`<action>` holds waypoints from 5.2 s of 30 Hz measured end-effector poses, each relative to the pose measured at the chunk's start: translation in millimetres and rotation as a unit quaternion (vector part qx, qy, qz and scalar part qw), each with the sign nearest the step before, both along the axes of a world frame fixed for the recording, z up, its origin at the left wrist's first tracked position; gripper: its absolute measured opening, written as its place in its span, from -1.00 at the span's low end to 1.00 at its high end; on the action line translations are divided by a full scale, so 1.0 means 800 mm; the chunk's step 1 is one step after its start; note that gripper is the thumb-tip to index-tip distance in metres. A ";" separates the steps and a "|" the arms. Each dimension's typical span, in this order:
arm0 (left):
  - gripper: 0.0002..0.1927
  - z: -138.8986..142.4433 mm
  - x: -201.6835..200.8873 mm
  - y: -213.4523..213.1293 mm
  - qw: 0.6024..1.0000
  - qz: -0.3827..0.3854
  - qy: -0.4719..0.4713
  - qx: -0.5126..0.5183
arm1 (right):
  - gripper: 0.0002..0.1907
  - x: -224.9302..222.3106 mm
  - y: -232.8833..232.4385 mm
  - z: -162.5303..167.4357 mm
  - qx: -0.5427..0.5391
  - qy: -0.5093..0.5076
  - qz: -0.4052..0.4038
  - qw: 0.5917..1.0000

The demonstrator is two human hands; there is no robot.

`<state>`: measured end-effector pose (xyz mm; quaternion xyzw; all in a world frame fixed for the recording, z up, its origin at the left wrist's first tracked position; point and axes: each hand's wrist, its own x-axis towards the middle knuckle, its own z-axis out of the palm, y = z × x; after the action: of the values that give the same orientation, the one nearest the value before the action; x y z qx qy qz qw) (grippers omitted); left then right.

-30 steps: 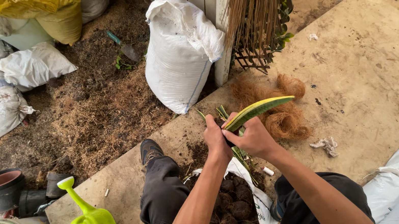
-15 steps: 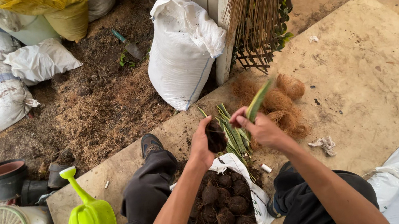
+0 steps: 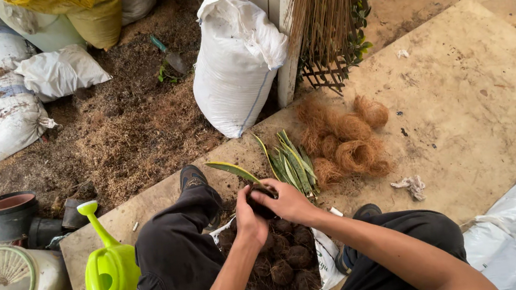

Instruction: The person waters various potted plants using a green watering can, moving through a garden area with many plants. Later, the person sits on the ground and handles soil and plant leaves with their hands.

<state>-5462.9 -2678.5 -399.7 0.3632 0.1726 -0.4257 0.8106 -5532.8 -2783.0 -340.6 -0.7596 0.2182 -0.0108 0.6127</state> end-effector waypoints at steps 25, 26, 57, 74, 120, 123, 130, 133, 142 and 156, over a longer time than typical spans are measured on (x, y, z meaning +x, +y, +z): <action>-0.76 0.048 -0.007 -0.009 0.992 -0.060 -0.106 -0.026 | -0.66 -0.022 -0.075 0.062 0.171 -0.012 -0.109 0.979; -0.76 0.043 -0.007 -0.008 0.991 -0.065 -0.109 -0.032 | -0.69 -0.025 -0.077 0.069 0.209 -0.025 -0.105 0.972; -0.23 0.025 -0.003 -0.030 0.983 -0.145 -0.009 -0.113 | -0.75 -0.027 -0.091 0.051 0.178 0.148 0.072 0.970; -0.35 0.020 -0.027 -0.041 0.986 -0.077 0.088 -0.119 | -0.35 -0.001 -0.074 0.099 -0.123 0.315 0.092 0.937; -0.63 0.050 -0.002 -0.030 0.988 -0.002 -0.044 -0.149 | -0.77 -0.017 -0.081 0.073 0.085 0.144 0.072 0.983; -0.66 0.060 0.004 -0.036 0.997 0.055 -0.001 -0.063 | -0.73 -0.026 -0.096 0.094 0.154 0.094 0.039 0.983; -0.60 0.069 -0.013 -0.044 0.999 -0.014 -0.046 0.024 | -0.62 -0.017 -0.105 0.095 0.138 0.093 0.045 0.985; -0.54 0.065 -0.013 -0.045 0.999 -0.030 -0.036 0.015 | -0.57 -0.015 -0.106 0.090 0.111 0.098 0.061 0.987; -0.53 0.051 -0.017 -0.042 0.996 -0.012 -0.071 -0.060 | -0.54 -0.018 -0.102 0.076 0.088 0.104 0.058 0.989; -0.46 0.129 -0.014 -0.033 0.967 -0.082 0.001 -0.240 | -0.49 -0.013 -0.105 0.052 0.088 0.080 -0.096 0.988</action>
<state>-5474.4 -2705.3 -296.9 0.1710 0.0358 -0.5201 0.8361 -5543.4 -2867.3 -299.3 -0.6769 0.3387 0.0102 0.6535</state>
